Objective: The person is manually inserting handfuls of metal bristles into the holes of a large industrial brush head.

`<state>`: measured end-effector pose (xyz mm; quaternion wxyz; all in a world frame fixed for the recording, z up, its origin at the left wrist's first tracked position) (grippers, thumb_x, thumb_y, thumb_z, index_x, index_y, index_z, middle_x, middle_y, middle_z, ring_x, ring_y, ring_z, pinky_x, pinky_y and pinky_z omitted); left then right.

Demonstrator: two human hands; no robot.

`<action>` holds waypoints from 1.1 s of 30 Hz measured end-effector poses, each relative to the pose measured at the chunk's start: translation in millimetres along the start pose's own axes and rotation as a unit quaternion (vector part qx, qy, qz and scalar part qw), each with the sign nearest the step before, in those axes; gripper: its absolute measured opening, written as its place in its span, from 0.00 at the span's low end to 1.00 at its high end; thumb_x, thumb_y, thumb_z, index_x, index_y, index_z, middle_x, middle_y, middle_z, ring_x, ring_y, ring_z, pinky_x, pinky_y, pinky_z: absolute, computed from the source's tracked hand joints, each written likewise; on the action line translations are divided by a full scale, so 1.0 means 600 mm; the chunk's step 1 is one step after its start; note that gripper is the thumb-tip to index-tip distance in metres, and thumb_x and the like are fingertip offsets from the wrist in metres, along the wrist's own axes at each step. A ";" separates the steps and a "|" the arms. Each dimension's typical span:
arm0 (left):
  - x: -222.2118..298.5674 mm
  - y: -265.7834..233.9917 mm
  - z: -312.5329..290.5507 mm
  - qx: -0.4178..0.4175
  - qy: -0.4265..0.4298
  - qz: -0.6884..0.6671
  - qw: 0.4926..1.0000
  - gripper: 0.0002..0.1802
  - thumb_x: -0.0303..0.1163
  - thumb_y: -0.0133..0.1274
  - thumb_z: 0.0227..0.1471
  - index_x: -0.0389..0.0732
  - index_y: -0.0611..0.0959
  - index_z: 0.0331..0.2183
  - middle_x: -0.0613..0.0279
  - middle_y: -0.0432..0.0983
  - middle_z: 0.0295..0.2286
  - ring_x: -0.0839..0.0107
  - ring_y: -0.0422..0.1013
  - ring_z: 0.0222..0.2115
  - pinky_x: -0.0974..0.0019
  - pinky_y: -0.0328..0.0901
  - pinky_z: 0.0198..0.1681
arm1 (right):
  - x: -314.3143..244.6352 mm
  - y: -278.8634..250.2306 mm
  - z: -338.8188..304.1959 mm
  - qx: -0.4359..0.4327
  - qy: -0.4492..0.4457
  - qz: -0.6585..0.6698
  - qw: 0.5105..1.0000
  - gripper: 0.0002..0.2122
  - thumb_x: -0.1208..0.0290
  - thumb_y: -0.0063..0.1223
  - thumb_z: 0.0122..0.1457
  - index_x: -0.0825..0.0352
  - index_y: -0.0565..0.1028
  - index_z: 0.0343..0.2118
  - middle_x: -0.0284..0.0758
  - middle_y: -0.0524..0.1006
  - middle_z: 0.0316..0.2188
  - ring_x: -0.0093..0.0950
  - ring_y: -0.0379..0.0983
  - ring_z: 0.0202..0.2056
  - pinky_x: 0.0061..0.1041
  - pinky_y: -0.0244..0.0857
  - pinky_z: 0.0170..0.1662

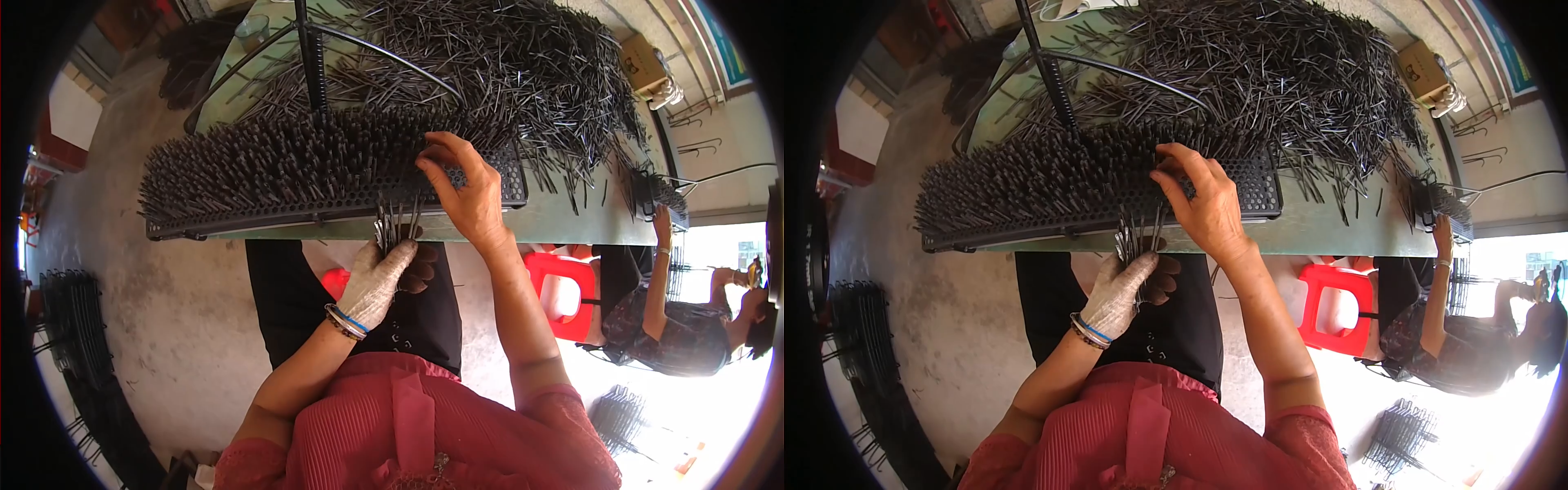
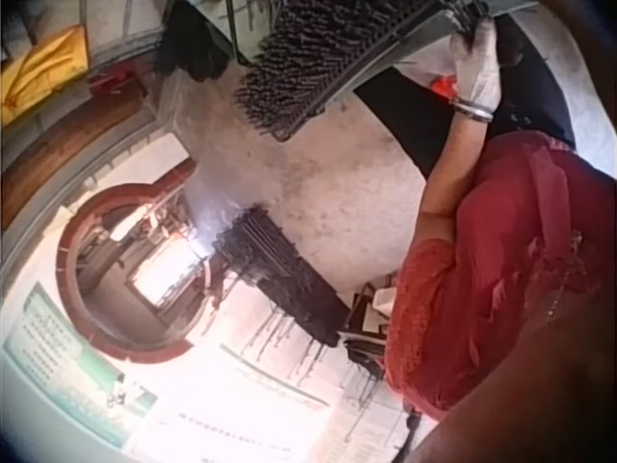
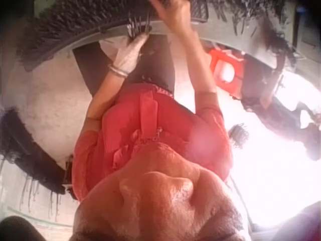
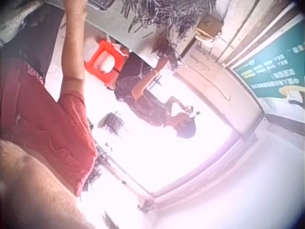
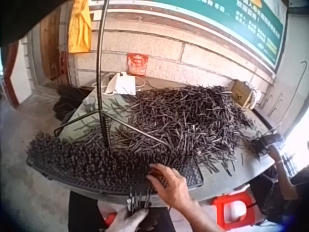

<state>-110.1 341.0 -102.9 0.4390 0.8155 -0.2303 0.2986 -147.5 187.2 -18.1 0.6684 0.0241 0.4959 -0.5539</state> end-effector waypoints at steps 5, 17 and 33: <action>0.000 0.002 0.000 -0.010 0.012 0.000 1.000 0.15 0.33 0.48 0.60 0.35 0.73 0.46 0.51 0.79 0.33 0.70 0.75 0.26 0.72 0.71 0.25 | -0.007 0.005 0.003 -0.023 -0.097 -0.065 0.993 0.10 0.76 0.60 0.51 0.66 0.79 0.38 0.36 0.78 0.35 0.36 0.74 0.34 0.31 0.68 0.37; 0.004 0.002 -0.003 0.001 0.018 -0.011 1.000 0.15 0.35 0.49 0.60 0.35 0.74 0.44 0.55 0.79 0.33 0.71 0.76 0.27 0.70 0.72 0.27 | -0.014 -0.015 -0.005 0.023 0.018 0.013 0.999 0.09 0.75 0.60 0.53 0.69 0.79 0.37 0.38 0.76 0.31 0.32 0.75 0.30 0.27 0.67 0.34; 0.004 -0.001 -0.003 0.000 0.023 -0.029 0.999 0.18 0.34 0.48 0.60 0.34 0.72 0.48 0.51 0.79 0.35 0.70 0.76 0.27 0.72 0.70 0.25 | -0.012 -0.007 -0.011 -0.098 0.225 0.153 0.957 0.12 0.70 0.57 0.58 0.75 0.78 0.38 0.35 0.80 0.26 0.17 0.74 0.30 0.19 0.68 0.33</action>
Point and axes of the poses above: each hand's wrist, its own z-axis towards the middle knuckle, its own y-axis out of the palm, x = y × z, the point moved 5 cm from there along z, towards the middle knuckle
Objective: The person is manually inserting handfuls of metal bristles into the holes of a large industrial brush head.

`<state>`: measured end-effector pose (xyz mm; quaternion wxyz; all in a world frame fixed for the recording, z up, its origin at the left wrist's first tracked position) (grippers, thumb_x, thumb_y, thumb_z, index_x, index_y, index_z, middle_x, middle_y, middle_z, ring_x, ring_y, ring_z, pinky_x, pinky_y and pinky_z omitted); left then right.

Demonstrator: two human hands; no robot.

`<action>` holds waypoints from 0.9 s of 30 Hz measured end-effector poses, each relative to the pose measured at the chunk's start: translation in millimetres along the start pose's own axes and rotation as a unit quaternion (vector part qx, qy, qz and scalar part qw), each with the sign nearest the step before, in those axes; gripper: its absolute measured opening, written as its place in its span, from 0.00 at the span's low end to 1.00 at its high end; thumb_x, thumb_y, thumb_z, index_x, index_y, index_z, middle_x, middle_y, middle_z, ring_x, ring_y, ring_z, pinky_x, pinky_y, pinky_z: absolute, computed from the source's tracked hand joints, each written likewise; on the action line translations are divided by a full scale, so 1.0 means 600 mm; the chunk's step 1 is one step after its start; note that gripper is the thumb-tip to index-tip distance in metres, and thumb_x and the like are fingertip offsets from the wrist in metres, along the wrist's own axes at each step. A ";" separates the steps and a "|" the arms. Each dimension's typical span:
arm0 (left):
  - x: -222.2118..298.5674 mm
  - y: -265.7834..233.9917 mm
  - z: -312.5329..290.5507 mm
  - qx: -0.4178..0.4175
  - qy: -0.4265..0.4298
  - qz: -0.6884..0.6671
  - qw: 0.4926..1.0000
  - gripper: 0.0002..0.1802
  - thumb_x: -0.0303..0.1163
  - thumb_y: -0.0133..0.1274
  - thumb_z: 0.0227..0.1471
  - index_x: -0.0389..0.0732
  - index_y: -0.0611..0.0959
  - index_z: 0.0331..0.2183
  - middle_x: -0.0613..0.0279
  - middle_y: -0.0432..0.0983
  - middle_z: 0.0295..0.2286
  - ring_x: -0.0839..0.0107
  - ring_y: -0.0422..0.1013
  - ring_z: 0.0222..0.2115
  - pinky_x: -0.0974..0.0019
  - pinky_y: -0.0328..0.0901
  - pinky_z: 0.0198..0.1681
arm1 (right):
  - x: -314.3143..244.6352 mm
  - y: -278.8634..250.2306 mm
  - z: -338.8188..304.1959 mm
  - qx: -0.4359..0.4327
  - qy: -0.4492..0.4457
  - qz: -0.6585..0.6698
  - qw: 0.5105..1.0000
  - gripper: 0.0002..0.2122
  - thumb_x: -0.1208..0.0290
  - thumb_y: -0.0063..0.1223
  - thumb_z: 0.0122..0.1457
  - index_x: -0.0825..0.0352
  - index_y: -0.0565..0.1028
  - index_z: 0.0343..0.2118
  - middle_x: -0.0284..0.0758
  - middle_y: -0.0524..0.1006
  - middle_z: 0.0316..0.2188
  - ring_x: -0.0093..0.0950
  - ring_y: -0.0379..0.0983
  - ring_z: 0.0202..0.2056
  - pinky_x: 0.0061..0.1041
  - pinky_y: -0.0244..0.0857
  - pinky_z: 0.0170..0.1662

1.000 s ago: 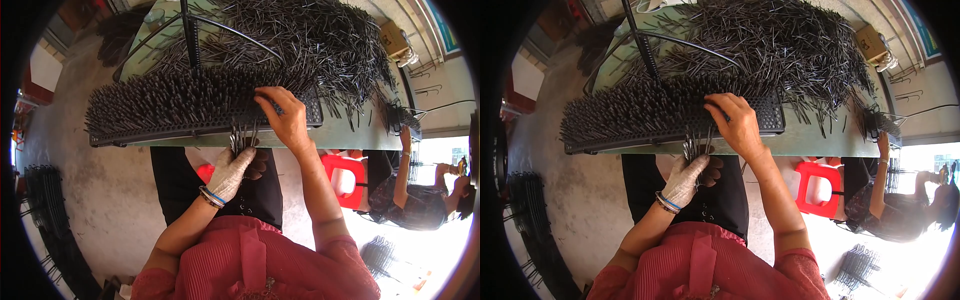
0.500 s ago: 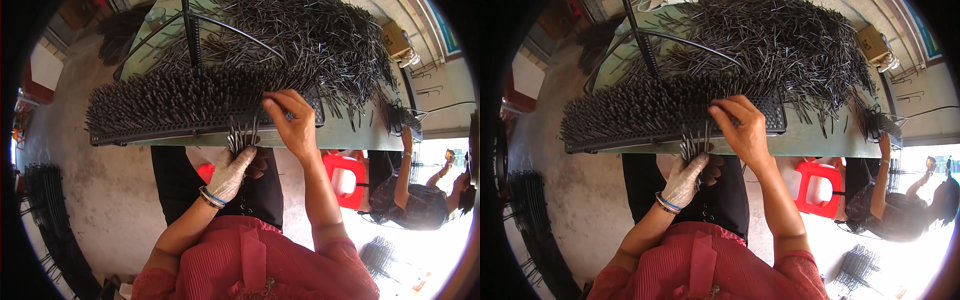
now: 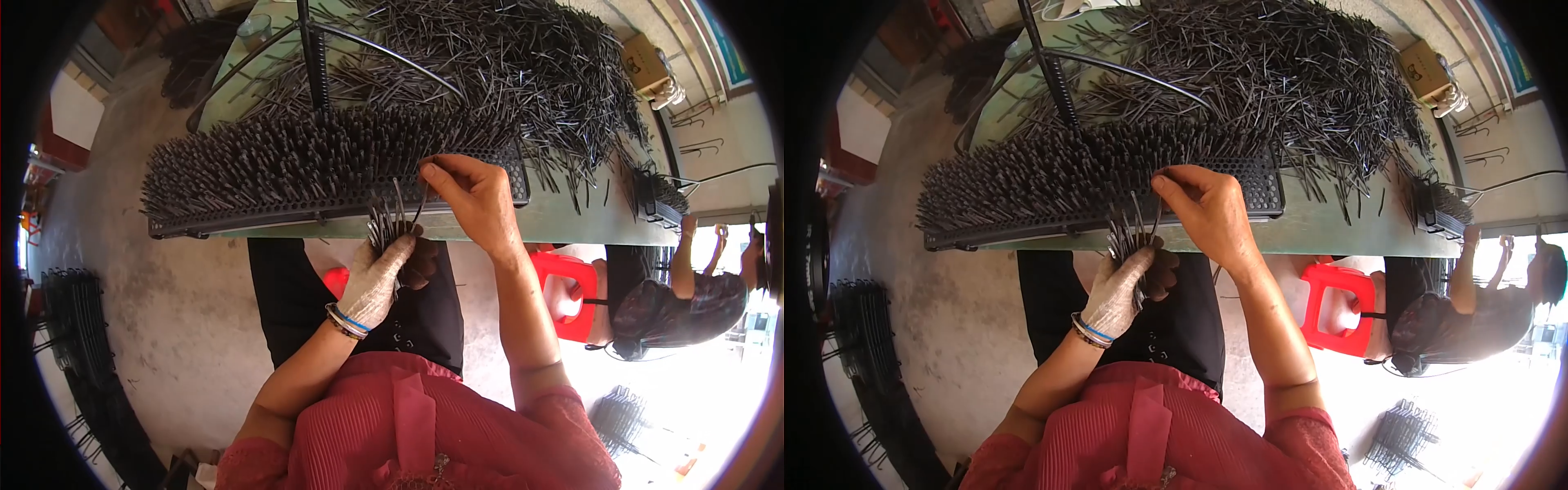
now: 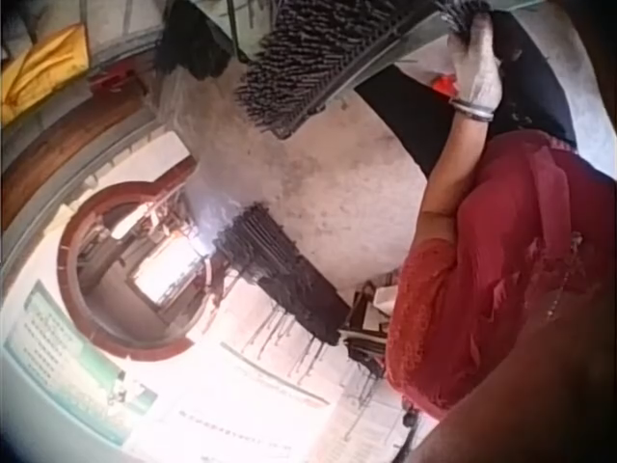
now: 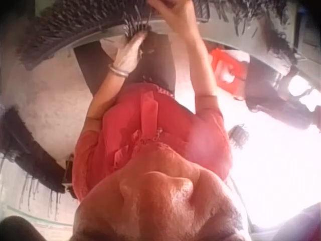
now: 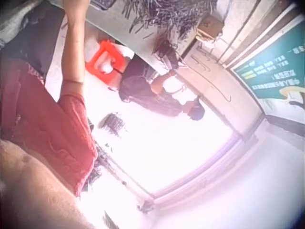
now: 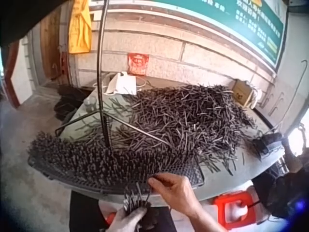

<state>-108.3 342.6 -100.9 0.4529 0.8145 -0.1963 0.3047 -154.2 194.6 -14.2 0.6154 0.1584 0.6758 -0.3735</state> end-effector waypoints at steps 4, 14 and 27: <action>0.008 0.002 -0.002 -0.032 0.033 0.046 0.998 0.19 0.34 0.48 0.59 0.34 0.71 0.49 0.51 0.78 0.36 0.71 0.75 0.27 0.72 0.70 0.25 | 0.012 0.009 0.003 -0.104 0.063 -0.021 0.992 0.11 0.73 0.58 0.57 0.75 0.78 0.40 0.32 0.80 0.28 0.16 0.73 0.31 0.17 0.68 0.35; 0.015 -0.005 -0.003 -0.061 0.044 0.079 0.994 0.21 0.35 0.49 0.59 0.34 0.71 0.50 0.54 0.79 0.37 0.73 0.74 0.27 0.72 0.70 0.26 | 0.030 0.020 -0.002 -0.151 0.053 -0.004 0.987 0.10 0.75 0.60 0.55 0.76 0.78 0.38 0.31 0.79 0.29 0.16 0.73 0.31 0.17 0.68 0.35; 0.004 -0.003 -0.006 -0.057 -0.018 0.010 0.998 0.18 0.30 0.45 0.60 0.34 0.72 0.50 0.51 0.78 0.37 0.75 0.73 0.25 0.75 0.66 0.23 | 0.000 0.031 0.028 0.094 -0.120 -0.007 0.988 0.09 0.74 0.59 0.56 0.72 0.76 0.37 0.34 0.80 0.28 0.18 0.75 0.29 0.19 0.67 0.32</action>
Point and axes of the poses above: each hand's wrist, its own z-axis towards the middle knuckle, its own y-axis out of the palm, x = y × z, the point moved 5 cm from there along z, towards the middle knuckle
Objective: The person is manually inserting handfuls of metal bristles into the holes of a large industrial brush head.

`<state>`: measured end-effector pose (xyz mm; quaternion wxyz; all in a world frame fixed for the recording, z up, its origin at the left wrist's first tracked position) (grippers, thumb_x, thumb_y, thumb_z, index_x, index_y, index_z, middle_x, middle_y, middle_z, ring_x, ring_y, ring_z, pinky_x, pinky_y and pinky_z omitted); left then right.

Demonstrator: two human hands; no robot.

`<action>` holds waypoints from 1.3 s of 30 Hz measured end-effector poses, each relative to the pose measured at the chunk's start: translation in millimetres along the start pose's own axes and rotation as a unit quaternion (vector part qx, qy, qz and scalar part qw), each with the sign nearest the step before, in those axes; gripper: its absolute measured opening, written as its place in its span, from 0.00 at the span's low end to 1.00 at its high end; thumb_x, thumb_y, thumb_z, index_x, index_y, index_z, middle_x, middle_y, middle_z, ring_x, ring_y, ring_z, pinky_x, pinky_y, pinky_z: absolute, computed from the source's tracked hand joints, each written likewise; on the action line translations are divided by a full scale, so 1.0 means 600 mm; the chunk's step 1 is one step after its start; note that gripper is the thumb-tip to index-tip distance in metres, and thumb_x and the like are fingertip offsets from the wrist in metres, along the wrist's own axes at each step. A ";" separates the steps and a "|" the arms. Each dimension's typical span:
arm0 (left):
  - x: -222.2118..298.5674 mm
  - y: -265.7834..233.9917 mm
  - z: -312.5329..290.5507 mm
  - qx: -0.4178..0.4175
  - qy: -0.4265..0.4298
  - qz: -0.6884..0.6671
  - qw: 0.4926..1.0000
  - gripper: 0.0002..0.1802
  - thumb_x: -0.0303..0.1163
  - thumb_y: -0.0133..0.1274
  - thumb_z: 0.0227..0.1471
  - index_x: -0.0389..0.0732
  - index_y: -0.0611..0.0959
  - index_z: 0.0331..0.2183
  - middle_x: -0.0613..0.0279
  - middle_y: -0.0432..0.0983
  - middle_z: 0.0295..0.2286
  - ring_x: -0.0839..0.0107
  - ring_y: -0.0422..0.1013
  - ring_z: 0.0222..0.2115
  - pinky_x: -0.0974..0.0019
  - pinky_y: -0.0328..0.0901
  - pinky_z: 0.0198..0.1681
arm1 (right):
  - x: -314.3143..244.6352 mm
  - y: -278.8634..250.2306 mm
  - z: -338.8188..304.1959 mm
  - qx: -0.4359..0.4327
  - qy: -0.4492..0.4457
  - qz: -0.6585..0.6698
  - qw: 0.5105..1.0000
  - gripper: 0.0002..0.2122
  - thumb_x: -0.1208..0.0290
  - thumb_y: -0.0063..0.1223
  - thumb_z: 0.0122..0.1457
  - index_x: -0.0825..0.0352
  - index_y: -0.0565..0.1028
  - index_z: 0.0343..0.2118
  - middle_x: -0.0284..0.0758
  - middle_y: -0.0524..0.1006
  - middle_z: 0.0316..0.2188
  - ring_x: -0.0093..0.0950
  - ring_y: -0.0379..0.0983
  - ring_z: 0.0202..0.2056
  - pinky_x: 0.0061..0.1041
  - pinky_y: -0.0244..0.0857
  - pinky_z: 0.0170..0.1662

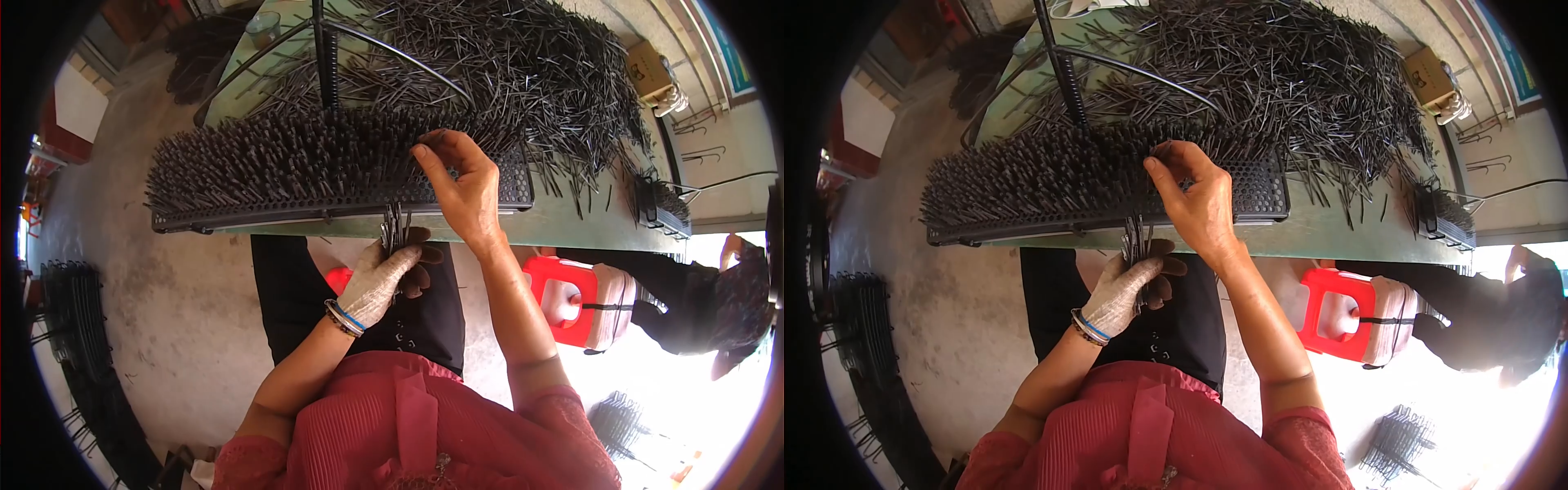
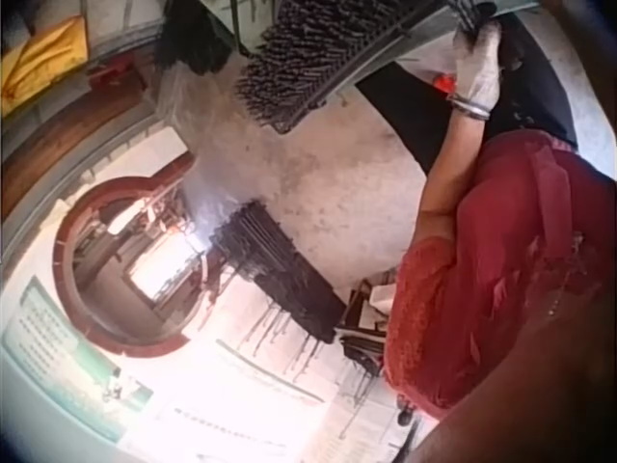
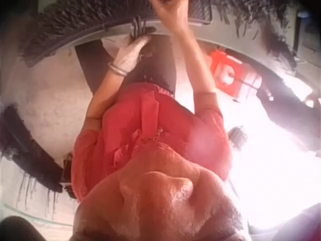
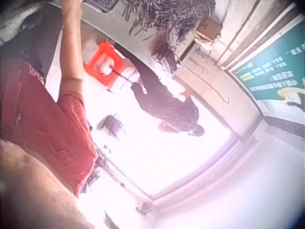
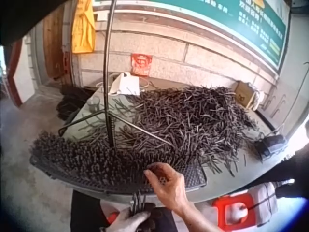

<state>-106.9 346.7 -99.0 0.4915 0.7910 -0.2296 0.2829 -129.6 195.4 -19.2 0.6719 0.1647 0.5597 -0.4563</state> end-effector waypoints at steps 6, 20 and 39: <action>-0.001 -0.003 0.001 0.008 -0.008 0.000 1.000 0.18 0.31 0.46 0.60 0.34 0.72 0.49 0.52 0.78 0.36 0.76 0.73 0.24 0.74 0.65 0.23 | -0.010 0.002 0.002 -0.003 -0.031 -0.055 0.998 0.09 0.74 0.60 0.54 0.72 0.76 0.36 0.38 0.80 0.27 0.25 0.77 0.28 0.22 0.69 0.32; -0.008 -0.011 0.005 0.019 -0.038 0.008 0.999 0.16 0.32 0.48 0.59 0.36 0.73 0.48 0.57 0.78 0.34 0.78 0.70 0.23 0.74 0.65 0.25 | -0.019 0.020 -0.006 -0.054 -0.088 -0.106 0.989 0.11 0.77 0.62 0.51 0.71 0.76 0.37 0.38 0.79 0.29 0.28 0.77 0.29 0.24 0.70 0.35; -0.012 -0.016 0.003 0.006 -0.037 0.020 0.999 0.17 0.34 0.47 0.60 0.36 0.73 0.48 0.58 0.77 0.35 0.77 0.71 0.27 0.73 0.68 0.28 | -0.039 0.021 -0.018 -0.011 -0.236 -0.220 0.947 0.08 0.78 0.62 0.50 0.69 0.79 0.34 0.39 0.77 0.31 0.35 0.76 0.32 0.27 0.71 0.35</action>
Point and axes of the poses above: each hand's wrist, its own z-axis towards the middle knuckle, its own y-axis out of the palm, x = y × z, the point moved 5 cm from there along z, towards the middle knuckle
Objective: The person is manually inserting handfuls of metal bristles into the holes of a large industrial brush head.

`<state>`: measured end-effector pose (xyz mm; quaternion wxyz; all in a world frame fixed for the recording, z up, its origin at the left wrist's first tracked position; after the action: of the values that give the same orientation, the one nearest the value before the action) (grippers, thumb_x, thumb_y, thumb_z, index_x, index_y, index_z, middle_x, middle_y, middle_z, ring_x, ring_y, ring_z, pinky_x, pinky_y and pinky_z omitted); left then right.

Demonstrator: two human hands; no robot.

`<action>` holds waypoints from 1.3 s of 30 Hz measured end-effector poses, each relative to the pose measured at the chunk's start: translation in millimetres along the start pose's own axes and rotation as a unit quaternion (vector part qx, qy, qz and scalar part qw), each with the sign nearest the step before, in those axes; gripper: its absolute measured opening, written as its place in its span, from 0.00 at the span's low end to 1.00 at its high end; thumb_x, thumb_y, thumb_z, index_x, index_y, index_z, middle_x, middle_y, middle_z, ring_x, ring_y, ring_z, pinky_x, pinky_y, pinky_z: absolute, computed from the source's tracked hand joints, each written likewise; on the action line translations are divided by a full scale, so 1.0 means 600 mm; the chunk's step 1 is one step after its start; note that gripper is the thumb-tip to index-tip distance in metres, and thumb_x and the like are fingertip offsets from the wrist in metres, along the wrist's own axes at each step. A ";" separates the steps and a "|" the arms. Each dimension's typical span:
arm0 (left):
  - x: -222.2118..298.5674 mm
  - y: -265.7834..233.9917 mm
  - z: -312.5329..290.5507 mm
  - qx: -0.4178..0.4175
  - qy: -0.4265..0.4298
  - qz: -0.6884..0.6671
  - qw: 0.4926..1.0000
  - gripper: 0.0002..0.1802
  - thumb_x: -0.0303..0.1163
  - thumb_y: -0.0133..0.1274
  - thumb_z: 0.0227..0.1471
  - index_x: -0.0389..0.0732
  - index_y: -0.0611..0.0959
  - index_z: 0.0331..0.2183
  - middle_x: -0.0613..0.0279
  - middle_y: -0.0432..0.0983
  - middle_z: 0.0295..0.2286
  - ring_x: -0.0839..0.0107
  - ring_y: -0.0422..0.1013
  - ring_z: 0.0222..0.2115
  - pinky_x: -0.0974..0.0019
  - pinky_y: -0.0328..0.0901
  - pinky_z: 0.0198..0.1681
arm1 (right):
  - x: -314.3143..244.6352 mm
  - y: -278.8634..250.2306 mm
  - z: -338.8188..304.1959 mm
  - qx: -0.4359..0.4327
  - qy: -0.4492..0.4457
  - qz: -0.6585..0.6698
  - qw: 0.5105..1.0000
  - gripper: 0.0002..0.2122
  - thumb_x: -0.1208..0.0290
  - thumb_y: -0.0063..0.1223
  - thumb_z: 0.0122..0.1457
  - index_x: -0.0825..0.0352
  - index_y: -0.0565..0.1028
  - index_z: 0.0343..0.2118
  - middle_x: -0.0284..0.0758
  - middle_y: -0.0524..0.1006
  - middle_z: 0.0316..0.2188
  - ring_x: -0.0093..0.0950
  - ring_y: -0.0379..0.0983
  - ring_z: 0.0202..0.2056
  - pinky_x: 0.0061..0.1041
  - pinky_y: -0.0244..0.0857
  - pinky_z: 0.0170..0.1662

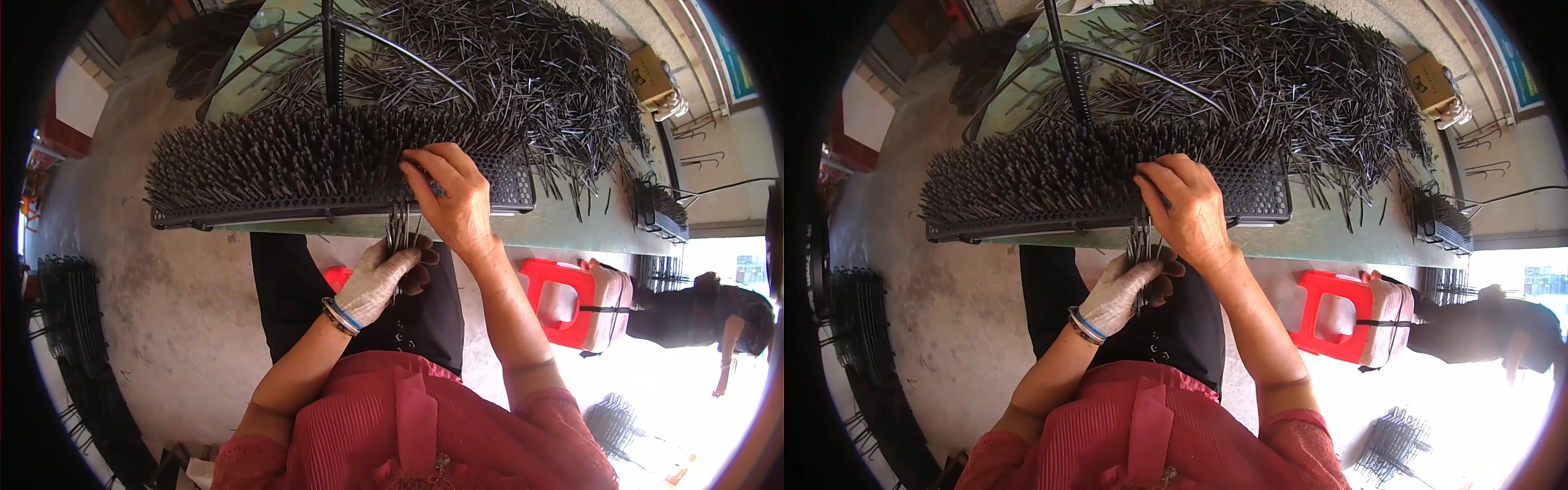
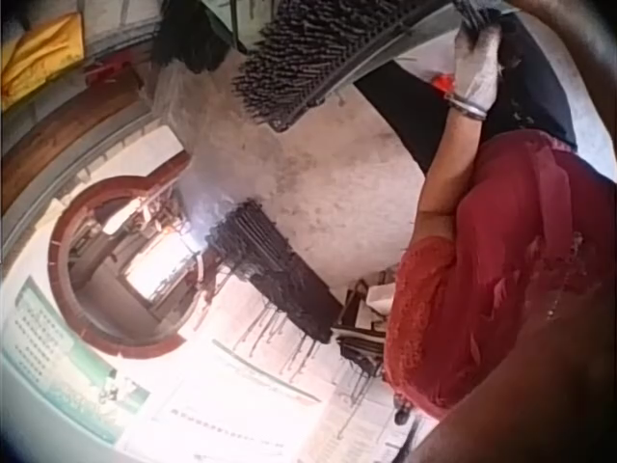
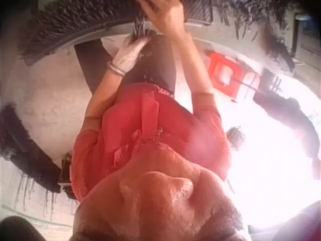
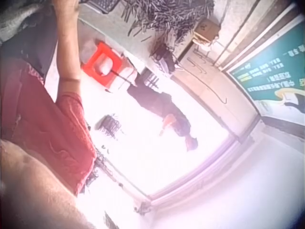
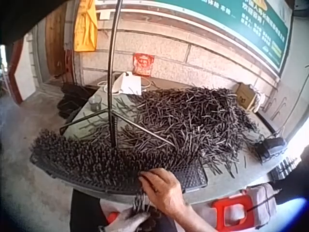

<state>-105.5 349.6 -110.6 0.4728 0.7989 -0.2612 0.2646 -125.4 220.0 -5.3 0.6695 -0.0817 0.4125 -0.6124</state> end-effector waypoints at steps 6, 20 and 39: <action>0.015 0.016 -0.011 -0.003 -0.054 -0.013 0.998 0.18 0.37 0.47 0.60 0.37 0.73 0.48 0.60 0.78 0.35 0.78 0.72 0.27 0.74 0.68 0.29 | -0.017 -0.003 0.002 -0.043 -0.038 -0.034 0.998 0.07 0.78 0.61 0.50 0.69 0.79 0.34 0.39 0.76 0.31 0.35 0.75 0.30 0.28 0.70 0.33; 0.034 0.041 -0.021 -0.061 0.023 -0.035 0.997 0.19 0.41 0.47 0.61 0.36 0.75 0.45 0.60 0.78 0.33 0.78 0.73 0.27 0.74 0.67 0.27 | 0.031 -0.029 -0.058 -0.215 0.331 0.301 0.868 0.11 0.69 0.60 0.56 0.74 0.80 0.34 0.32 0.79 0.25 0.16 0.71 0.28 0.19 0.66 0.32; 0.014 0.016 0.000 0.011 -0.003 -0.033 0.999 0.16 0.37 0.47 0.60 0.37 0.73 0.46 0.56 0.78 0.31 0.76 0.74 0.24 0.74 0.67 0.23 | 0.046 -0.038 0.014 0.017 0.203 0.157 0.966 0.10 0.72 0.61 0.54 0.69 0.80 0.39 0.37 0.81 0.29 0.18 0.75 0.29 0.19 0.68 0.35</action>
<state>-105.6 344.3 -98.9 0.4711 0.8133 -0.2335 0.2492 -139.3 186.7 1.6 0.6608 0.1214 0.5364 -0.5107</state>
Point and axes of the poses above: each hand's wrist, its own z-axis towards the middle knuckle, its own y-axis out of the palm, x = y × z, the point moved 5 cm from there along z, towards the middle knuckle
